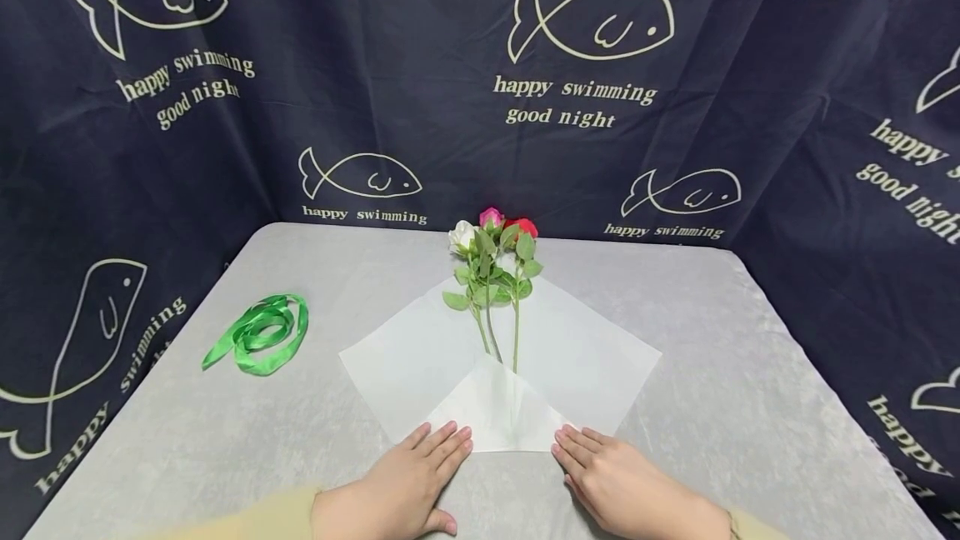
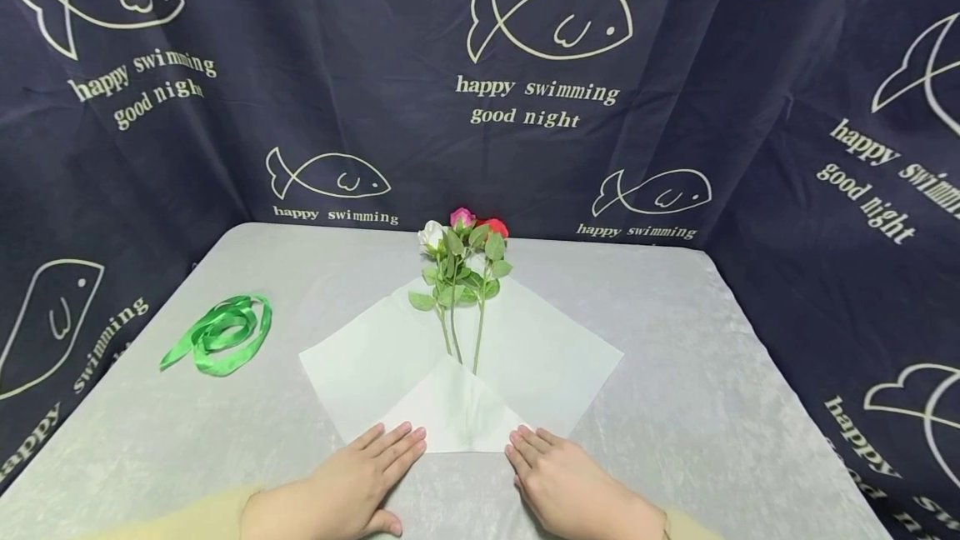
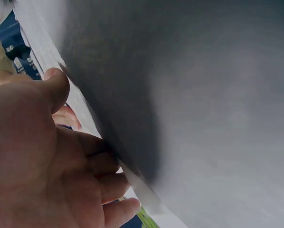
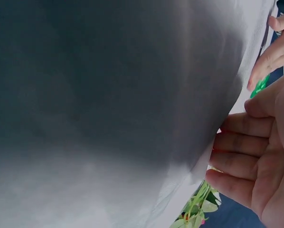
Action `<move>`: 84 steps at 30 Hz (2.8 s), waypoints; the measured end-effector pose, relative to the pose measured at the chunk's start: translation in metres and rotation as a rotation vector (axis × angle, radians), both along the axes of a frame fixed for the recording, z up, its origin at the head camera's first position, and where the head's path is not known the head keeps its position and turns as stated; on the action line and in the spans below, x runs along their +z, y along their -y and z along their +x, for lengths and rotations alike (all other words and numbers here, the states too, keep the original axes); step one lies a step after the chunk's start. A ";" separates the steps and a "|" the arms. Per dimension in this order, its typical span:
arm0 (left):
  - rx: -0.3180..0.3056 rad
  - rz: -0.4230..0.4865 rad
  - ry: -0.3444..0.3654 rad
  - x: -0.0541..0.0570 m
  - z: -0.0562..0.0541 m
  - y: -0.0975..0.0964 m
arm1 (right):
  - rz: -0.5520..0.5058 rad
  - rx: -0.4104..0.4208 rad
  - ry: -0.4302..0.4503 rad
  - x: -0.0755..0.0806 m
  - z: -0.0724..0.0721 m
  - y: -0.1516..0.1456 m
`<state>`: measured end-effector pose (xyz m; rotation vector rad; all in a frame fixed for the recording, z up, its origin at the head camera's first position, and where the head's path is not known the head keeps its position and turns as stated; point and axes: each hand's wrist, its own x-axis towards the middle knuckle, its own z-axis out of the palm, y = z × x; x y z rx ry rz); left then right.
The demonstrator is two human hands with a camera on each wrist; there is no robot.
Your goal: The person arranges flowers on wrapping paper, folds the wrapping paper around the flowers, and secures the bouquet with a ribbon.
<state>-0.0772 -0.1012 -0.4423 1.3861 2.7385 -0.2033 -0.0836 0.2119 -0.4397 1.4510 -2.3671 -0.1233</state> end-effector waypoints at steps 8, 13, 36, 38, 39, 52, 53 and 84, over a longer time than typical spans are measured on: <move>0.090 0.004 0.081 0.004 0.006 0.023 | 0.003 -0.064 0.000 -0.004 0.003 -0.014; 0.133 -0.009 0.127 0.009 0.008 0.034 | 0.033 -0.074 -0.018 -0.004 0.002 -0.021; 0.142 -0.100 0.137 0.027 -0.001 0.048 | 0.076 -0.226 0.030 0.005 0.008 -0.020; 0.121 -0.102 0.140 0.029 -0.004 0.050 | 0.041 -0.222 0.040 0.005 0.008 -0.021; 0.110 -0.103 0.137 0.030 -0.005 0.050 | 0.016 -0.219 0.047 0.005 0.008 -0.022; -0.040 0.117 -0.128 0.023 -0.024 0.043 | -0.162 -0.238 0.153 0.008 -0.002 -0.025; -0.052 0.121 -0.155 0.022 -0.026 0.042 | -0.167 -0.261 0.155 0.011 -0.003 -0.023; 0.231 0.212 -0.097 0.033 -0.051 0.041 | 0.037 0.203 0.231 -0.009 -0.052 0.017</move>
